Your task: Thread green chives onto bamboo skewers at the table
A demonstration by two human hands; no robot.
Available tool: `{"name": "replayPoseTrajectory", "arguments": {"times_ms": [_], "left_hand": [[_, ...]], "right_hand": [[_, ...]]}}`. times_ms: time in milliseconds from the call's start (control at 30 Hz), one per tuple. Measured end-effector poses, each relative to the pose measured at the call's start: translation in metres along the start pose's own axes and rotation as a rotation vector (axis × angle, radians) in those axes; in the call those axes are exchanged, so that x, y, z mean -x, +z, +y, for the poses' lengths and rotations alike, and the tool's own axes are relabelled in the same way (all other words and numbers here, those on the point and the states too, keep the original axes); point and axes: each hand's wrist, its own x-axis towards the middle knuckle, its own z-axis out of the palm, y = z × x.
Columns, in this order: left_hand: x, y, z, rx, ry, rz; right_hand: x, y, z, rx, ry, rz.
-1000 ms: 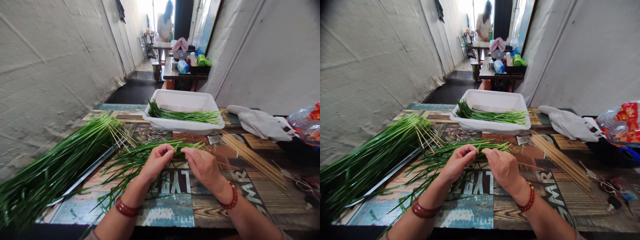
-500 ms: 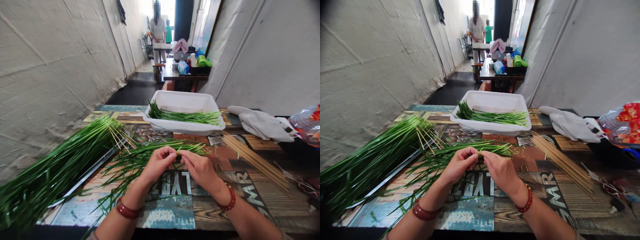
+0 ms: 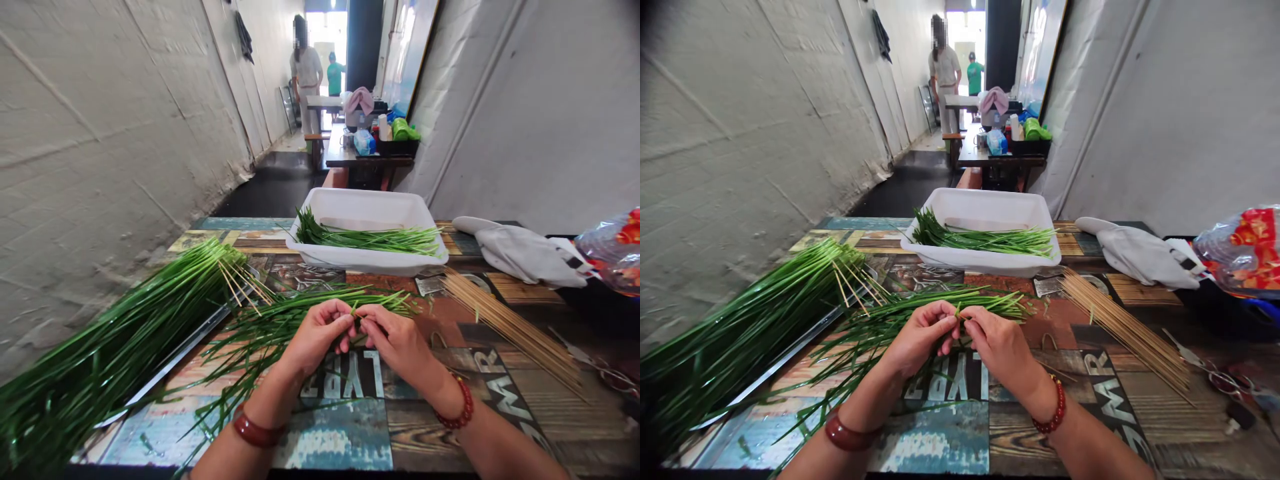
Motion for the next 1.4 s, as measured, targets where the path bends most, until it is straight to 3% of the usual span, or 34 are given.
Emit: {"name": "replayPoseTrajectory", "arguments": {"times_ms": [200,367,767,933,1233,1400], "left_hand": [[0.0,0.003,0.0,-0.104,0.056,0.066],[0.0,0.003,0.0,-0.172,0.061,0.076],[-0.003,0.001,-0.002,-0.008,-0.043,0.033],[-0.003,0.0,-0.002,0.024,-0.058,0.024],[-0.002,0.003,-0.003,0.081,-0.061,-0.062],[-0.002,0.004,-0.004,0.12,-0.049,-0.044]], "right_hand": [[0.001,0.002,0.005,0.143,-0.126,0.102],[0.003,0.0,0.006,0.257,-0.152,0.083],[0.003,-0.013,-0.002,0.192,-0.153,-0.012],[0.003,-0.02,-0.002,0.201,-0.126,0.05],[0.005,-0.012,-0.001,0.245,-0.155,0.054],[0.006,-0.01,-0.001,0.289,-0.181,0.042]]}}
